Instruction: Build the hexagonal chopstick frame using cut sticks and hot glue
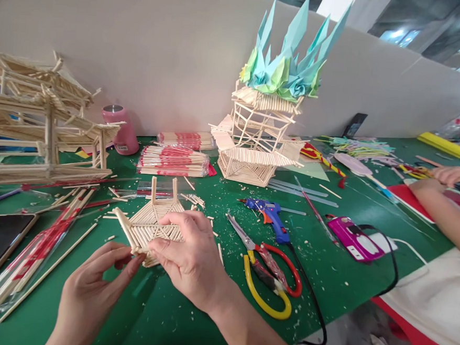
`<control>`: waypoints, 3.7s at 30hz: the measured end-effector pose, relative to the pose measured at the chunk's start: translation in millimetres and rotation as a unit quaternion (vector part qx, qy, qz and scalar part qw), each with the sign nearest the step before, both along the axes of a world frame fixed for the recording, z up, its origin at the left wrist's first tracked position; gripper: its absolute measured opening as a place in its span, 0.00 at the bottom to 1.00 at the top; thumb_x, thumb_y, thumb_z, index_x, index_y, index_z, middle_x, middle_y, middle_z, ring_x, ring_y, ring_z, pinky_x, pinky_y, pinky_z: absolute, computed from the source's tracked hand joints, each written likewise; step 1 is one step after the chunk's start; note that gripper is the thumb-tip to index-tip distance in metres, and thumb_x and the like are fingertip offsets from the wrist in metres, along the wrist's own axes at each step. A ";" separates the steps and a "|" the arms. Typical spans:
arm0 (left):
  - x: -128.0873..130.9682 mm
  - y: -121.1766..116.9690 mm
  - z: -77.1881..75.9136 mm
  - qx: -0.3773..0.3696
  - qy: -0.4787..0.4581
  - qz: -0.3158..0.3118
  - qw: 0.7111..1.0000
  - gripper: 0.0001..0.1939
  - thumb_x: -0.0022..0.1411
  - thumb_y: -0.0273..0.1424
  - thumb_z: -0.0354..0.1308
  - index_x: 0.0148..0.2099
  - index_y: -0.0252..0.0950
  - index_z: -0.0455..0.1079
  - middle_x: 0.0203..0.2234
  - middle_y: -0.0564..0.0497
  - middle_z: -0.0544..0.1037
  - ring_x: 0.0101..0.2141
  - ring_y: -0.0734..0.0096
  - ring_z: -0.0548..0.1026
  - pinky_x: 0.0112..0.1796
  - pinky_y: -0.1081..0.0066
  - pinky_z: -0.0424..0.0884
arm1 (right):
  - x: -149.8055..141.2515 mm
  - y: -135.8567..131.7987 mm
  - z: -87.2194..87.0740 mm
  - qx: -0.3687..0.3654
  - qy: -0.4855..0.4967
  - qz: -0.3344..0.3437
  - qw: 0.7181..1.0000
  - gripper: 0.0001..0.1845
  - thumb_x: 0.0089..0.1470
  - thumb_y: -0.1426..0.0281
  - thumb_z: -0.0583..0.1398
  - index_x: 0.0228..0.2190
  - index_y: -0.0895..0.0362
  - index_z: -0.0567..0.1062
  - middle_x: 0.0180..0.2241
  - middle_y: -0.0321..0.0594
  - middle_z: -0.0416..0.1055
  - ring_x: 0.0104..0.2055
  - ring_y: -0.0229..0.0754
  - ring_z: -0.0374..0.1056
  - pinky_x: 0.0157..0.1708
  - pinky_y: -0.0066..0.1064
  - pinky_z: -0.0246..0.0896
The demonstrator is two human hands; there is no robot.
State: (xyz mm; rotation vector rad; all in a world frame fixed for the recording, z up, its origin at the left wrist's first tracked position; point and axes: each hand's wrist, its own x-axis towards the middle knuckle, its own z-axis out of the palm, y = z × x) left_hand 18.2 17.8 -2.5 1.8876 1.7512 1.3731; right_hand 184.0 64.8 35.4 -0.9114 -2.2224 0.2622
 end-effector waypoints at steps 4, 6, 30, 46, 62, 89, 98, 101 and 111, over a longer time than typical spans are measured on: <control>-1.1 0.7 0.2 0.011 0.025 -0.003 1.000 0.06 0.55 0.32 0.58 0.29 0.35 0.70 0.21 0.54 0.71 0.20 0.77 0.68 0.21 0.77 0.66 | -0.4 0.3 -2.4 0.004 0.009 0.003 1.000 0.07 0.54 0.73 0.58 0.33 0.53 0.77 0.42 0.41 0.67 0.44 0.44 0.59 0.45 0.41 0.61; -4.4 -1.5 -0.7 0.014 0.048 -0.007 0.999 0.07 0.55 0.35 0.58 0.32 0.36 0.69 0.22 0.54 0.70 0.20 0.76 0.68 0.21 0.77 0.66 | -0.9 0.6 -3.2 0.001 0.010 0.004 1.000 0.08 0.53 0.72 0.59 0.36 0.53 0.76 0.42 0.41 0.67 0.44 0.44 0.59 0.45 0.41 0.61; 16.1 22.4 41.3 0.117 0.396 -0.117 0.903 0.06 0.57 0.29 0.53 0.36 0.39 0.71 0.29 0.50 0.77 0.36 0.58 0.67 0.31 0.64 0.59 | 18.9 -8.3 -34.4 -0.242 0.217 -0.025 0.945 0.08 0.51 0.71 0.60 0.36 0.55 0.74 0.33 0.38 0.67 0.37 0.39 0.65 0.37 0.33 0.64; 13.2 27.2 43.3 0.136 0.397 -0.143 0.896 0.03 0.55 0.24 0.54 0.32 0.36 0.68 0.24 0.50 0.72 0.34 0.59 0.65 0.29 0.67 0.56 | 19.1 -6.7 -37.2 -0.265 0.225 -0.023 0.937 0.05 0.53 0.71 0.59 0.33 0.54 0.75 0.32 0.36 0.68 0.37 0.38 0.65 0.38 0.31 0.62; 21.8 23.6 45.3 0.067 0.312 -0.131 0.939 0.08 0.59 0.23 0.51 0.33 0.38 0.69 0.26 0.52 0.75 0.35 0.60 0.66 0.34 0.61 0.57 | 20.0 -6.8 -39.2 -0.278 0.235 -0.024 0.931 0.07 0.53 0.70 0.59 0.34 0.52 0.77 0.31 0.36 0.67 0.36 0.39 0.65 0.37 0.31 0.62; -6.6 -6.2 14.1 0.076 0.180 0.017 0.981 0.13 0.57 0.28 0.57 0.45 0.32 0.63 0.33 0.46 0.69 0.33 0.63 0.69 0.32 0.63 0.63 | 17.3 -14.2 -8.0 0.001 0.087 -0.049 0.995 0.18 0.50 0.77 0.60 0.44 0.56 0.70 0.36 0.40 0.59 0.39 0.42 0.59 0.37 0.35 0.60; -7.7 3.4 19.1 0.035 0.195 -0.016 0.980 0.14 0.57 0.26 0.56 0.47 0.37 0.64 0.33 0.48 0.67 0.34 0.63 0.65 0.33 0.63 0.59 | -7.0 -4.9 1.4 0.028 -0.003 -0.030 0.999 0.04 0.52 0.74 0.60 0.31 0.55 0.76 0.41 0.42 0.63 0.42 0.46 0.57 0.41 0.41 0.59; -8.7 5.6 19.0 0.028 0.185 -0.032 0.982 0.13 0.57 0.26 0.56 0.46 0.39 0.65 0.33 0.49 0.67 0.35 0.63 0.65 0.33 0.63 0.59 | -6.6 -4.2 0.6 0.025 -0.004 -0.031 0.999 0.04 0.52 0.74 0.60 0.29 0.55 0.76 0.41 0.42 0.63 0.42 0.46 0.58 0.40 0.41 0.59; -8.6 6.9 25.4 0.003 0.177 -0.038 0.983 0.06 0.57 0.25 0.54 0.38 0.39 0.69 0.32 0.49 0.67 0.35 0.63 0.65 0.35 0.62 0.59 | -4.8 -5.1 0.3 0.012 -0.010 -0.034 0.999 0.04 0.50 0.75 0.61 0.29 0.56 0.76 0.40 0.44 0.63 0.42 0.46 0.58 0.40 0.40 0.61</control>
